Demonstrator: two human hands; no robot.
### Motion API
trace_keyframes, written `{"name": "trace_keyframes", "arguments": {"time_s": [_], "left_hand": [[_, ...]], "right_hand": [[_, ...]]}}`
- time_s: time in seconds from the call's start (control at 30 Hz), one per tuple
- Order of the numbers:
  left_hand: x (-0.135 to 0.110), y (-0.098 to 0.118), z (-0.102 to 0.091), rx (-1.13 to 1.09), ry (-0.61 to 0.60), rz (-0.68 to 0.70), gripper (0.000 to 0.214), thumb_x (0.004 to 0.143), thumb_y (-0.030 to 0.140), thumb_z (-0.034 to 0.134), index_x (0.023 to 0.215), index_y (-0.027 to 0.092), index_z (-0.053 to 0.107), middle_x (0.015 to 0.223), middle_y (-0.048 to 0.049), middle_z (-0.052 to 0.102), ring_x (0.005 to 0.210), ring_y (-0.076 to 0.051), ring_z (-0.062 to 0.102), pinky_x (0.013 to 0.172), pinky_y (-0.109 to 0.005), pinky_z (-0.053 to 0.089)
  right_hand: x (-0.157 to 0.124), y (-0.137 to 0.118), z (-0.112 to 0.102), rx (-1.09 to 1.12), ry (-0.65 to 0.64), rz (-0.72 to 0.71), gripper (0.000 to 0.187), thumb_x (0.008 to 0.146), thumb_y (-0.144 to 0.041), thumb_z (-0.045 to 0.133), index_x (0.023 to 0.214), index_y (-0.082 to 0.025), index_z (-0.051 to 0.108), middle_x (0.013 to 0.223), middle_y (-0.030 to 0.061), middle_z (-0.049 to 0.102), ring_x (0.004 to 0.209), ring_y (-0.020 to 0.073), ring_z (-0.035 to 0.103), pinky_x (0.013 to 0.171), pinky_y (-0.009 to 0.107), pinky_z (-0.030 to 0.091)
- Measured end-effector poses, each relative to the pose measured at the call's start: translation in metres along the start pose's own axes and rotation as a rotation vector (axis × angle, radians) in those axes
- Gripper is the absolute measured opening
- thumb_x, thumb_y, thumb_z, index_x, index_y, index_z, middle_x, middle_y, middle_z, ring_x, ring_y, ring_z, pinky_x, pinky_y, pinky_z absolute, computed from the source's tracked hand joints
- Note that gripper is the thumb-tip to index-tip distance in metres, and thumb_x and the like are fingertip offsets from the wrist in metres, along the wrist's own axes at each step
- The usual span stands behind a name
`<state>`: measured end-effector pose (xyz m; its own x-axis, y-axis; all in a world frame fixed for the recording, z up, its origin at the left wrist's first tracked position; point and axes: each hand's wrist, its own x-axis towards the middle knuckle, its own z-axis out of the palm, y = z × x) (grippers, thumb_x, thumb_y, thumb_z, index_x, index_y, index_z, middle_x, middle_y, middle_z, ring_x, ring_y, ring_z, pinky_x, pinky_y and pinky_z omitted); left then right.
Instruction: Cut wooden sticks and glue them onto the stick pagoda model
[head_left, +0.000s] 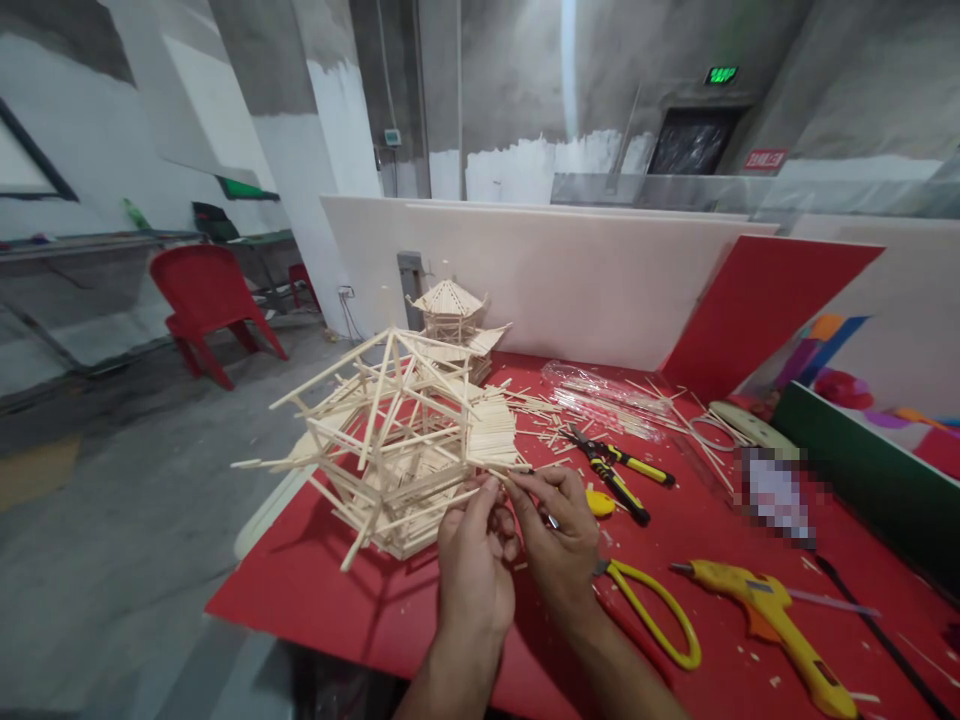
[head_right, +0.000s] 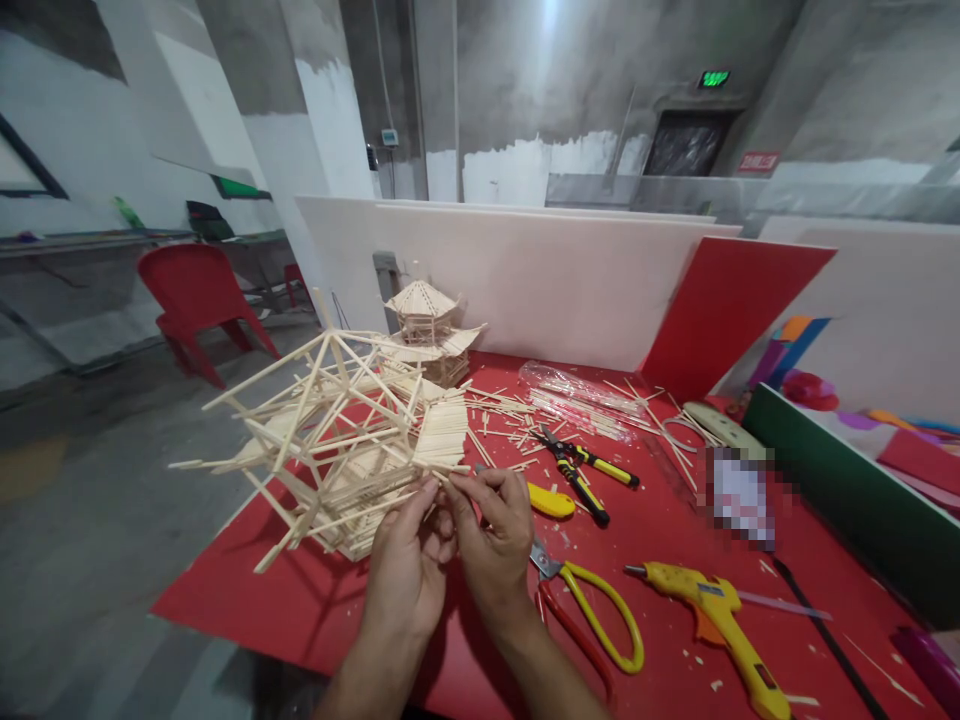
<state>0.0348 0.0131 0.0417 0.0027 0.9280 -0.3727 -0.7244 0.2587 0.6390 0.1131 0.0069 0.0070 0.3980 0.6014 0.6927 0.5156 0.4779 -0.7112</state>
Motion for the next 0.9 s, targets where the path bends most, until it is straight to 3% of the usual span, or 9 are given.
{"name": "trace_keyframes", "arguments": {"time_s": [0.27,0.4,0.47,0.57,0.67,0.77,0.83,0.9], "left_hand": [[-0.008,-0.002,-0.012,0.102,-0.064,-0.027,0.037,0.064,0.042,0.081,0.064,0.016,0.055,0.052,0.0064,0.051,0.039,-0.004,0.042,0.036,-0.015,0.025],[-0.015,-0.004,-0.017,0.078,-0.056,-0.061,0.043,0.068,0.055,0.077,0.074,0.016,0.061,0.048,0.0080,0.047,0.037,-0.004,0.039,0.035,-0.015,0.023],[-0.016,-0.007,-0.018,0.103,-0.065,-0.030,0.046,0.066,0.057,0.078,0.068,0.015,0.060,0.046,0.0078,0.046,0.036,-0.003,0.037,0.035,-0.015,0.023],[-0.017,-0.010,-0.022,0.204,-0.100,0.078,0.044,0.063,0.051,0.082,0.059,0.015,0.058,0.047,0.0060,0.049,0.036,-0.002,0.037,0.035,-0.014,0.025],[-0.020,-0.011,-0.031,0.408,-0.153,0.202,0.026,0.069,0.040,0.080,0.066,0.016,0.070,0.052,0.0026,0.056,0.043,-0.006,0.048,0.042,-0.016,0.039],[-0.022,-0.013,-0.043,0.678,-0.215,0.390,0.005,0.067,0.024,0.077,0.067,0.019,0.076,0.076,-0.0065,0.069,0.071,-0.017,0.065,0.061,-0.025,0.054],[-0.022,-0.013,-0.049,0.748,-0.207,0.464,0.013,0.064,0.019,0.076,0.077,0.021,0.078,0.098,-0.0098,0.070,0.086,-0.021,0.067,0.066,-0.027,0.056],[-0.021,-0.011,-0.050,0.700,-0.157,0.388,0.024,0.064,0.022,0.077,0.089,0.021,0.077,0.090,-0.0079,0.070,0.070,-0.016,0.066,0.054,-0.023,0.053]], "right_hand": [[-0.006,0.001,-0.005,-0.014,0.008,0.037,0.011,0.089,-0.024,0.066,0.096,-0.025,0.074,0.086,0.0012,0.058,0.080,0.0143,0.057,0.067,0.028,0.050],[-0.015,-0.002,-0.012,-0.018,0.007,0.050,0.011,0.087,-0.022,0.068,0.096,-0.027,0.073,0.089,0.0008,0.058,0.084,0.0144,0.057,0.070,0.028,0.049],[-0.019,-0.003,-0.015,-0.015,-0.005,0.046,0.010,0.087,-0.022,0.068,0.095,-0.027,0.073,0.088,0.0004,0.058,0.083,0.0144,0.056,0.068,0.027,0.049],[-0.021,-0.007,-0.020,-0.014,-0.026,0.042,0.008,0.087,-0.023,0.068,0.091,-0.027,0.072,0.086,0.0002,0.058,0.080,0.0144,0.056,0.065,0.027,0.048],[-0.019,-0.011,-0.024,-0.024,-0.012,0.052,0.006,0.088,-0.022,0.066,0.091,-0.025,0.071,0.086,0.0006,0.058,0.080,0.0143,0.056,0.066,0.027,0.048],[-0.015,-0.011,-0.027,-0.025,0.030,0.072,0.007,0.090,-0.022,0.065,0.094,-0.024,0.070,0.087,0.0005,0.055,0.076,0.0127,0.055,0.063,0.026,0.046],[-0.013,-0.010,-0.025,-0.021,0.041,0.070,0.007,0.090,-0.022,0.065,0.095,-0.024,0.070,0.087,0.0004,0.054,0.073,0.0117,0.054,0.061,0.025,0.046],[-0.013,-0.007,-0.020,-0.019,0.033,0.058,0.008,0.089,-0.022,0.066,0.095,-0.024,0.071,0.088,0.0007,0.054,0.075,0.0120,0.054,0.061,0.025,0.046]]}}
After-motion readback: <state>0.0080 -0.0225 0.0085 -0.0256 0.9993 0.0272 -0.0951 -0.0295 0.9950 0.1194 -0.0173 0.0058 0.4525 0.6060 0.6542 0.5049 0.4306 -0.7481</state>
